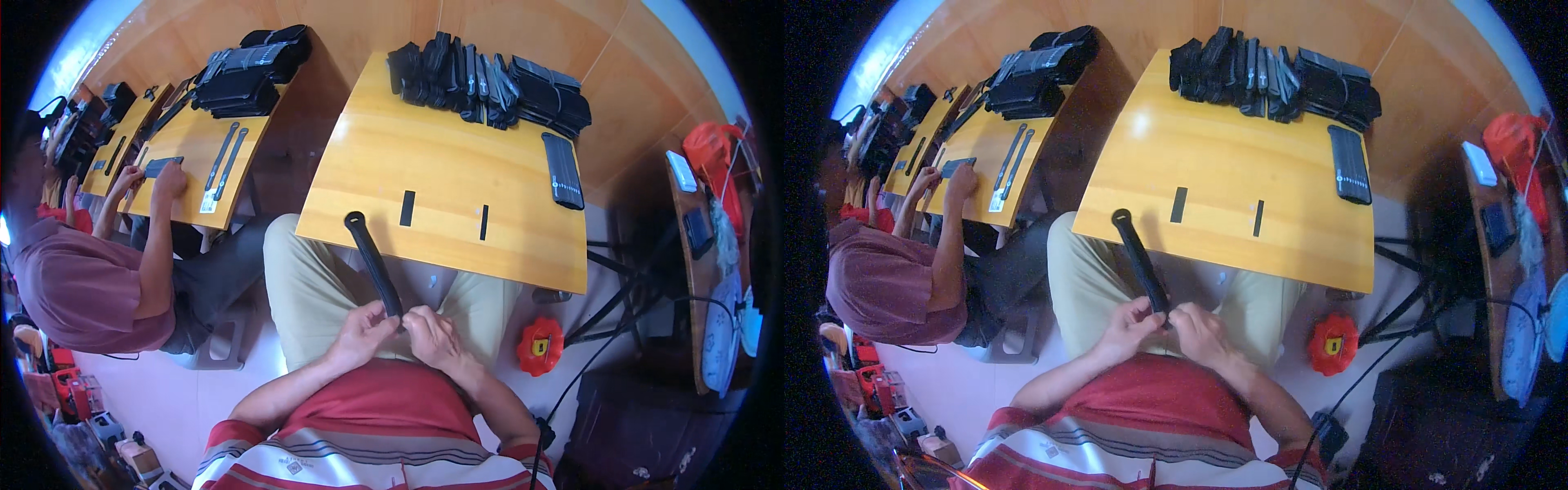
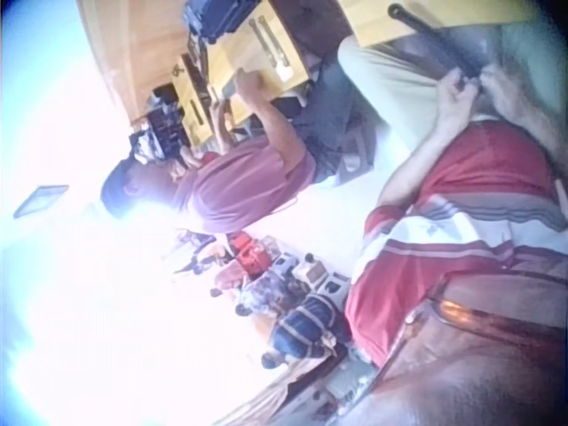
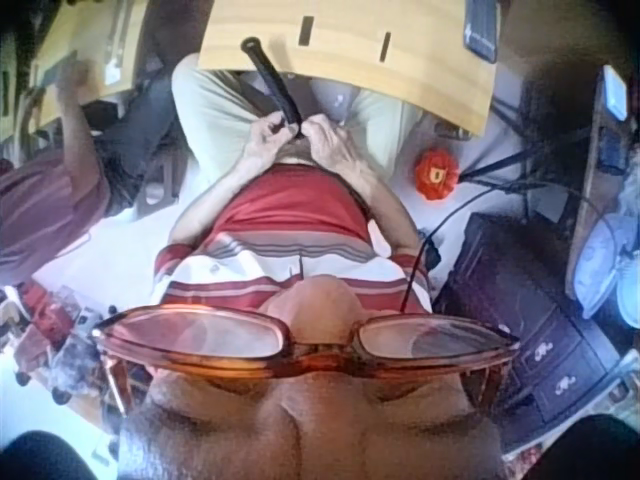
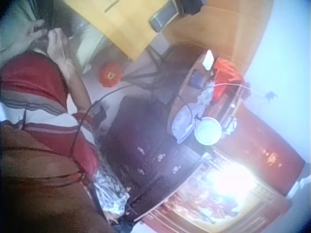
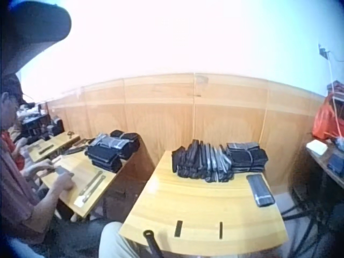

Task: The recorder picks up individual black rubber straps and slides them into a long black protective tube or sleeve as part of an assembly line process.

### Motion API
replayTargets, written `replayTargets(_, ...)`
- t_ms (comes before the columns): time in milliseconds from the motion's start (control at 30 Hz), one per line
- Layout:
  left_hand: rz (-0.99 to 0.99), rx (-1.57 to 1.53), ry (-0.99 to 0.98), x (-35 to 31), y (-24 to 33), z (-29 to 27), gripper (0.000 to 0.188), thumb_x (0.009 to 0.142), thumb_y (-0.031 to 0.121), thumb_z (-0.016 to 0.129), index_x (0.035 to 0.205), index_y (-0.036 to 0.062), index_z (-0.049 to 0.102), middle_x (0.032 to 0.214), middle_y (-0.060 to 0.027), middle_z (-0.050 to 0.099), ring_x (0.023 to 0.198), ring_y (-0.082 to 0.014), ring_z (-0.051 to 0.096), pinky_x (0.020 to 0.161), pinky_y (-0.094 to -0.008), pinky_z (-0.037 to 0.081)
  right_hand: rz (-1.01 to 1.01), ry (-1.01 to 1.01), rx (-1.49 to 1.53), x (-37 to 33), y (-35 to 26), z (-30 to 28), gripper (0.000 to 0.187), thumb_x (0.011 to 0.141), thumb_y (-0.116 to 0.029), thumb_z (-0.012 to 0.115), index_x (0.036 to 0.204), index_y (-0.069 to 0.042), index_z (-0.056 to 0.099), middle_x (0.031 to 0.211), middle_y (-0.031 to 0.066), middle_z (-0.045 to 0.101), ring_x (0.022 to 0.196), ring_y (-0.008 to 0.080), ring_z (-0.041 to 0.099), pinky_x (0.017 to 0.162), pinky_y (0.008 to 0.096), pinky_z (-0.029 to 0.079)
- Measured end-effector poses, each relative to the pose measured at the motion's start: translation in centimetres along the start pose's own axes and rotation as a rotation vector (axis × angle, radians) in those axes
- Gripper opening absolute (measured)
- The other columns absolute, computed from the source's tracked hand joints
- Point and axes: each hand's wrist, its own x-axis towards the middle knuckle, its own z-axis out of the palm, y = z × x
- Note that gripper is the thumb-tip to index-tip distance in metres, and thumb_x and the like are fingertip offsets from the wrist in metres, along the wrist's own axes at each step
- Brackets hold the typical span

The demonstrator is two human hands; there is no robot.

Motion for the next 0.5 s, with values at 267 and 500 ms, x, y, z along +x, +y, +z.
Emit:
replayTargets(267, -0.177, -0.149, -0.144, -0.1, 1.4, -0.8, 0.025, 0.095, 0.004, 0.049, 0.118, -0.0022, 0.058, 0.105, -0.0034, 0.061, 0.097, -0.0109, 0.06, 0.079, -0.027, 0.054, -0.257, -0.072, -0.003, 2.2, -0.4, -2.2, 0.013, 0.083, -0.001, 0.064, 0.096, -0.001, 0.06, 0.092, 0.014, 0.062, 0.076, 0.029, 0.068, 0.065, 0.0378, 0.059)
replayTargets(500, -0.07, -0.083, -0.03, -0.7, 1.2, -0.6, 0.036, 0.098, 0.006, 0.051, 0.132, -0.0039, 0.051, 0.114, -0.006, 0.06, 0.1, -0.0108, 0.058, 0.082, -0.0267, 0.053, 0.048, 0.061, 0.288, 2.2, -2.5, -1.3, 0.018, 0.085, -0.006, 0.069, 0.103, -0.004, 0.063, 0.099, 0.0143, 0.061, 0.071, 0.0306, 0.066, 0.058, 0.0406, 0.054)
